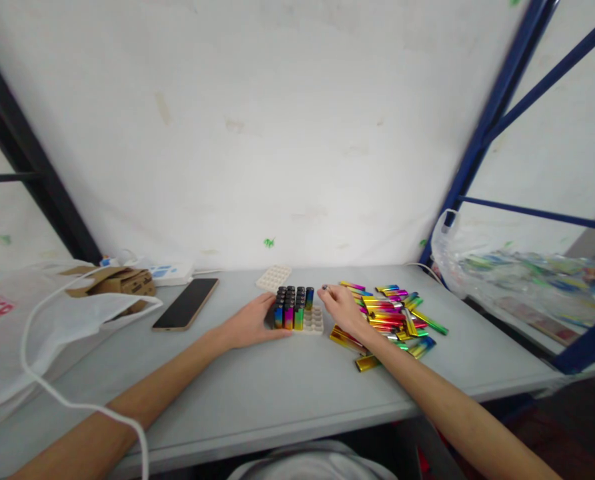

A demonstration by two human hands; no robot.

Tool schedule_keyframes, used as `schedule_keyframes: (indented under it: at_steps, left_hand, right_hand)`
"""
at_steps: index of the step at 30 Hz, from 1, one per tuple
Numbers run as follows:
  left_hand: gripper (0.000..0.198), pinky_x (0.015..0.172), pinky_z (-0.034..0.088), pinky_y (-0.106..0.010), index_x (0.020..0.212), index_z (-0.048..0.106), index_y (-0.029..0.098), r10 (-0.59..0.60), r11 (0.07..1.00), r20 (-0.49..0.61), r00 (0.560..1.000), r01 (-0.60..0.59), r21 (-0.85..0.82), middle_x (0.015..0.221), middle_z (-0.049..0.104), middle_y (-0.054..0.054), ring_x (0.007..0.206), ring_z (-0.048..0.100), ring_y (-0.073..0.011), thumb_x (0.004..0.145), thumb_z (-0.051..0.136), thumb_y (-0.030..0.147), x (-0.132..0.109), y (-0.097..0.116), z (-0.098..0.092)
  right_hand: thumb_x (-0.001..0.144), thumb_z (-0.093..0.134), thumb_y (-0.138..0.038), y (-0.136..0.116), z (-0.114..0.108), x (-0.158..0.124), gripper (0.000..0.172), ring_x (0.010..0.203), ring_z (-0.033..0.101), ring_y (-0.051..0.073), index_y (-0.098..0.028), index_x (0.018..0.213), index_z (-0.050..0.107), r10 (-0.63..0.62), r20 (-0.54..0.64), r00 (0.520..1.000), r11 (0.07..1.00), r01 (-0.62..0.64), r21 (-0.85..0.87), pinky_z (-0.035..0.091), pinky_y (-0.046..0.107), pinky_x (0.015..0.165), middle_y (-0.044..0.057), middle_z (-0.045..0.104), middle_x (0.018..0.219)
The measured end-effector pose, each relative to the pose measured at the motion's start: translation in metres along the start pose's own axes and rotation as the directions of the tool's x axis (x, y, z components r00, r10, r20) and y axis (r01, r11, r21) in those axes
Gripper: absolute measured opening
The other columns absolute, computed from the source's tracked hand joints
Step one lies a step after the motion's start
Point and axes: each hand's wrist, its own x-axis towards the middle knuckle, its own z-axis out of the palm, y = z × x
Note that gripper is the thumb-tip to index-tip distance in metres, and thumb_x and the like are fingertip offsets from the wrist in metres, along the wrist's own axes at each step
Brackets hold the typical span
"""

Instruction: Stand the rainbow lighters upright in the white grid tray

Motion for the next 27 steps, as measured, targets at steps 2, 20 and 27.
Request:
schedule_keyframes:
  at_steps: [2,20,27]
  left_hand:
    - [0.080,0.119,0.049,-0.053,0.140,0.062,0.019,-0.004,1.000,0.002,1.000,0.004,0.001,0.141,0.068,-0.016,0.133,0.063,-0.0405,0.083,0.077,0.073,0.000,-0.001,0.000]
    - [0.079,0.119,0.048,-0.052,0.143,0.061,0.019,-0.003,1.000,0.009,1.000,0.003,-0.003,0.144,0.067,-0.016,0.132,0.063,-0.0405,0.084,0.078,0.068,0.000,0.003,-0.001]
    - [0.082,0.122,0.045,-0.053,0.146,0.058,0.016,0.007,1.000,0.013,1.000,-0.007,-0.013,0.146,0.065,-0.019,0.136,0.061,-0.0406,0.086,0.077,0.067,-0.001,0.001,0.000]
  right_hand:
    - [0.095,0.045,-0.058,0.000,0.001,0.000,0.048,0.059,0.035,0.013,-0.025,0.061,0.036,0.001,0.012,1.000,1.000,-0.001,0.001,0.024,0.029,0.057,-0.004,0.035,0.058]
    - [0.112,0.039,-0.050,-0.003,-0.016,0.001,0.035,0.078,0.058,0.020,-0.024,0.094,0.054,-0.142,0.075,0.987,0.974,0.152,-0.167,0.038,0.029,0.073,0.001,0.063,0.082]
    - [0.114,0.040,-0.051,0.000,-0.030,0.004,0.043,0.081,0.059,0.021,-0.022,0.090,0.062,-0.256,0.220,0.941,0.894,0.317,-0.316,0.042,0.031,0.080,0.006,0.065,0.089]
